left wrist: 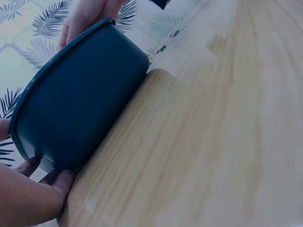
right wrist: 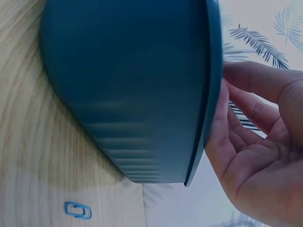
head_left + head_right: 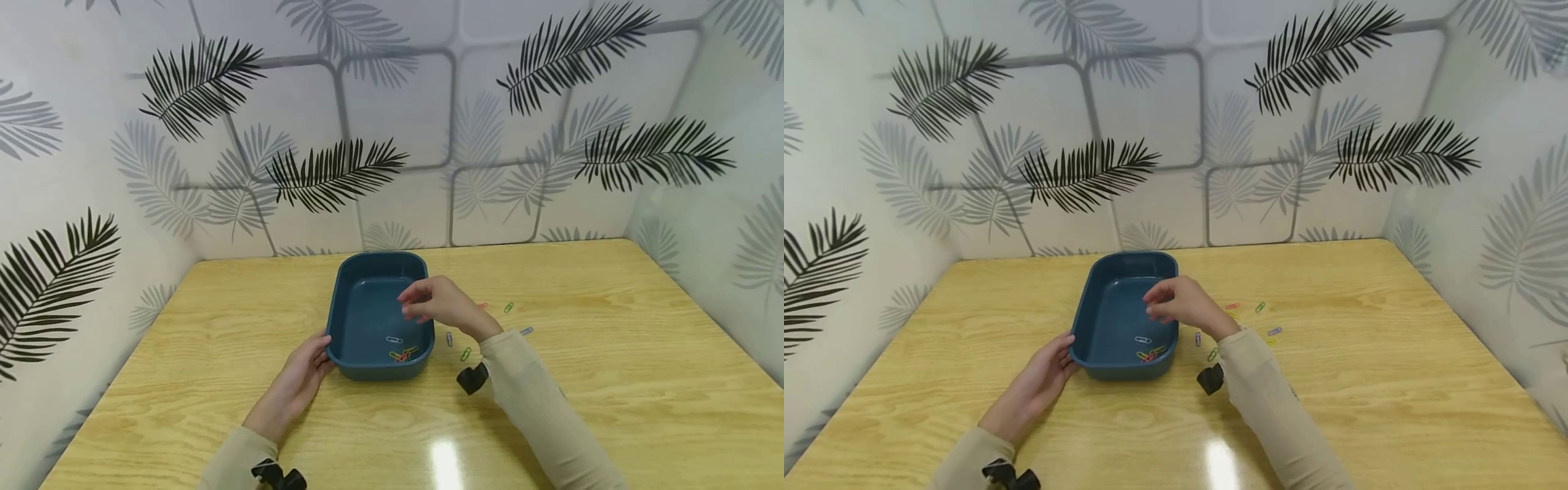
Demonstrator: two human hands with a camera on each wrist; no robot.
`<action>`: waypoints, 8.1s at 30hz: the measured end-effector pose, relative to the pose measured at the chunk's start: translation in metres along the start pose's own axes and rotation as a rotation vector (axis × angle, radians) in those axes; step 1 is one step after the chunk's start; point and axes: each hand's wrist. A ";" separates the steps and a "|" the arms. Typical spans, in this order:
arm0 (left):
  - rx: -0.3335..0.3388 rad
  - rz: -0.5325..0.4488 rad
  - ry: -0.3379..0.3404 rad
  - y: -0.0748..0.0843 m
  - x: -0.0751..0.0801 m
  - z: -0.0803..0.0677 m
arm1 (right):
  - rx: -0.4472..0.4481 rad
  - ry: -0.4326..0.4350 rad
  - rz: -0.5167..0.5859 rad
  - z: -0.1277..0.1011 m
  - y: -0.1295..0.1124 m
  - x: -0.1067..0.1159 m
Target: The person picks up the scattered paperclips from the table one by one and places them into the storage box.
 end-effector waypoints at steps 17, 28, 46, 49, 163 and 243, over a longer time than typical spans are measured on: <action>0.002 0.010 -0.008 0.001 -0.002 0.000 | 0.068 0.057 -0.052 -0.008 0.002 0.005; -0.008 0.015 -0.006 0.001 0.000 0.000 | 0.028 0.186 -0.051 -0.020 0.005 0.033; -0.015 0.014 0.006 0.000 0.001 0.002 | -0.135 0.243 -0.050 -0.037 0.037 0.078; -0.018 0.012 0.003 0.000 0.001 0.001 | -0.173 0.240 -0.067 -0.036 0.046 0.079; -0.026 0.015 0.008 -0.001 0.001 0.000 | -0.101 0.321 -0.010 -0.026 0.058 0.068; -0.010 0.020 -0.015 0.000 0.001 -0.001 | 0.091 0.068 -0.119 -0.011 0.002 -0.006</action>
Point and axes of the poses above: each hand's wrist, its own z-axis towards the middle knuckle, its own x-axis out of the back of the hand, y = z × x, and after that the axes turned 7 degrees about -y, right-handed
